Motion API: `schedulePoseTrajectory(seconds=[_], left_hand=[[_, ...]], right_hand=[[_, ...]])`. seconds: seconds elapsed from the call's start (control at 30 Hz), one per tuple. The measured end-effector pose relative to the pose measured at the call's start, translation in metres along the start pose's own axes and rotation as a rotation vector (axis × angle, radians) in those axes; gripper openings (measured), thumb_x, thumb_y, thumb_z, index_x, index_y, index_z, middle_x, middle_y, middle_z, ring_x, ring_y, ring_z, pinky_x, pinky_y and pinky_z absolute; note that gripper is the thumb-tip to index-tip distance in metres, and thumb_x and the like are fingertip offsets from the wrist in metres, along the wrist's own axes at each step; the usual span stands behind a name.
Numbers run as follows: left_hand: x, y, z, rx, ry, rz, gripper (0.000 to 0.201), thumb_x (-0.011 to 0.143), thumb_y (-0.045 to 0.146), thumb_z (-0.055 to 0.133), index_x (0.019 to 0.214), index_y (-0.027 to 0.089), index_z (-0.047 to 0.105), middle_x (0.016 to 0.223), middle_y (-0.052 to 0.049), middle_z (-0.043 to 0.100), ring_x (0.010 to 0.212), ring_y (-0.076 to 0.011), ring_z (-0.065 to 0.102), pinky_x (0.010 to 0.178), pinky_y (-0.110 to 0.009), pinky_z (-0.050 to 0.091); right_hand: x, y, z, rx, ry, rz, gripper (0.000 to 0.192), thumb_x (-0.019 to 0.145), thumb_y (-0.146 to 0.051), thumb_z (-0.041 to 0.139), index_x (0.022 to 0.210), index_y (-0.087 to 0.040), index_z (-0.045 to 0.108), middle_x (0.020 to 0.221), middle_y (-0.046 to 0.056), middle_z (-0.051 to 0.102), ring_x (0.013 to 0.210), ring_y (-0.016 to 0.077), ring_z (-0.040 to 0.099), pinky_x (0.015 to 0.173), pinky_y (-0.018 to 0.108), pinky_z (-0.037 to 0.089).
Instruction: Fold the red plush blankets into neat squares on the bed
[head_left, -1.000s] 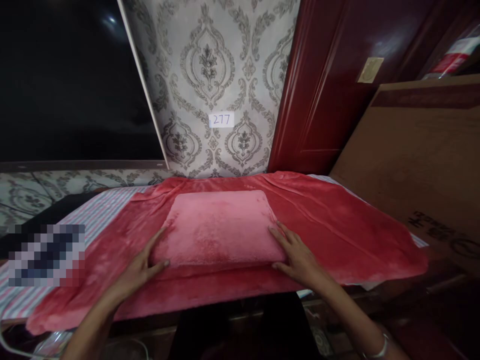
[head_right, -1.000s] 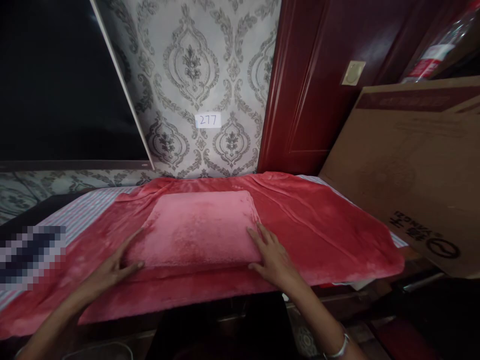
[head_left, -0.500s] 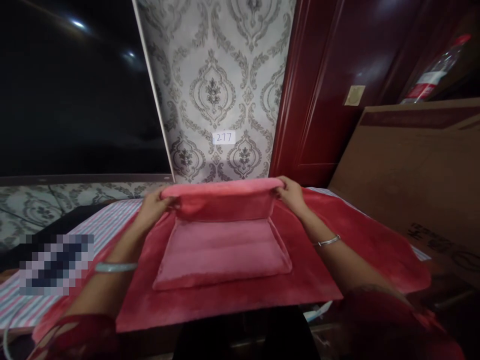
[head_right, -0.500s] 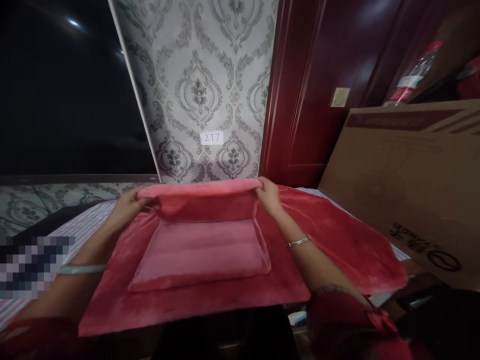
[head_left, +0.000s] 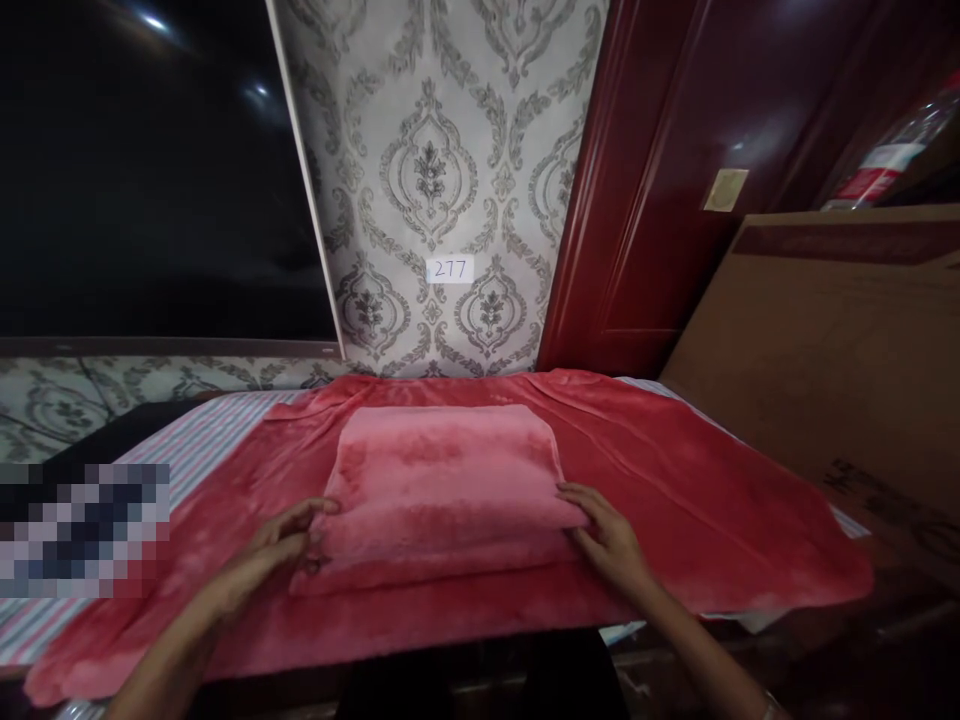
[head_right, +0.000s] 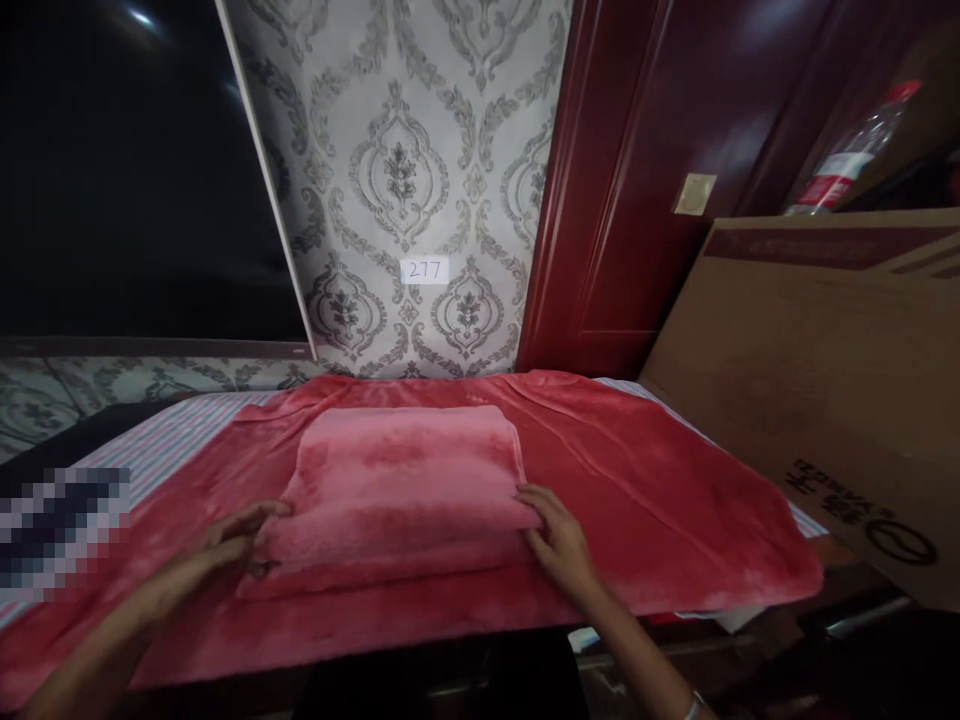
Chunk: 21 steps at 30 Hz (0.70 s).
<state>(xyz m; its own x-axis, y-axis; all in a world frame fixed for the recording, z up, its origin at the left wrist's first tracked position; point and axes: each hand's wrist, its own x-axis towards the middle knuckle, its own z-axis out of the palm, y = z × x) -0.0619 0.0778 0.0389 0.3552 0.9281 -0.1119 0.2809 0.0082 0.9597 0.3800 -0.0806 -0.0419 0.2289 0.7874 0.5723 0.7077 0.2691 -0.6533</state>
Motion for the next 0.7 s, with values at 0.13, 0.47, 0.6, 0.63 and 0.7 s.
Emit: schedulePoseTrajectory(seconds=[0.13, 0.47, 0.6, 0.63, 0.7], left_hand=[[0.009, 0.011, 0.008, 0.084, 0.163, -0.013, 0.065, 0.066, 0.066, 0.073, 0.117, 0.027, 0.066, 0.127, -0.011, 0.068, 0.11, -0.0331, 0.067, 0.079, -0.044, 0.061], [0.017, 0.011, 0.083, 1.098, 0.148, 0.736, 0.059, 0.076, 0.025, 0.064, 0.134, 0.02, 0.06, 0.135, -0.017, 0.062, 0.125, -0.0369, 0.057, 0.104, -0.052, 0.045], [0.03, -0.004, 0.055, 1.155, 0.262, 0.637, 0.051, 0.07, 0.011, 0.053, 0.119, 0.017, 0.067, 0.119, -0.016, 0.069, 0.111, -0.0335, 0.065, 0.094, -0.045, 0.05], [0.032, -0.006, 0.043, 1.153, 0.3, 0.635, 0.045, 0.071, 0.012, 0.052, 0.113, 0.019, 0.069, 0.113, -0.014, 0.071, 0.106, -0.0325, 0.067, 0.091, -0.044, 0.051], [0.033, -0.002, 0.021, 1.13, 0.368, 0.652, 0.035, 0.073, 0.016, 0.052, 0.102, 0.024, 0.071, 0.103, -0.01, 0.073, 0.094, -0.0297, 0.069, 0.083, -0.04, 0.053]], right_hand=[[0.017, -0.012, -0.001, 0.052, 0.056, 0.056, 0.033, 0.079, -0.032, 0.059, 0.108, -0.026, 0.073, 0.117, 0.009, 0.074, 0.111, 0.0284, 0.069, 0.1, 0.047, 0.054], [0.086, -0.072, -0.008, 0.221, 0.182, 0.078, 0.024, 0.079, -0.036, 0.062, 0.097, -0.022, 0.07, 0.095, 0.006, 0.074, 0.087, 0.0238, 0.069, 0.075, 0.033, 0.057], [0.09, -0.078, -0.013, 0.238, 0.22, 0.04, 0.024, 0.077, -0.034, 0.065, 0.097, -0.022, 0.07, 0.09, 0.005, 0.073, 0.081, 0.022, 0.067, 0.068, 0.03, 0.055], [0.088, -0.077, -0.014, 0.245, 0.22, 0.04, 0.023, 0.077, -0.034, 0.065, 0.096, -0.022, 0.07, 0.088, 0.004, 0.072, 0.078, 0.0212, 0.066, 0.066, 0.03, 0.055], [0.087, -0.075, -0.016, 0.263, 0.212, 0.053, 0.022, 0.078, -0.035, 0.064, 0.094, -0.022, 0.069, 0.083, 0.003, 0.07, 0.07, 0.0194, 0.064, 0.062, 0.029, 0.053]])
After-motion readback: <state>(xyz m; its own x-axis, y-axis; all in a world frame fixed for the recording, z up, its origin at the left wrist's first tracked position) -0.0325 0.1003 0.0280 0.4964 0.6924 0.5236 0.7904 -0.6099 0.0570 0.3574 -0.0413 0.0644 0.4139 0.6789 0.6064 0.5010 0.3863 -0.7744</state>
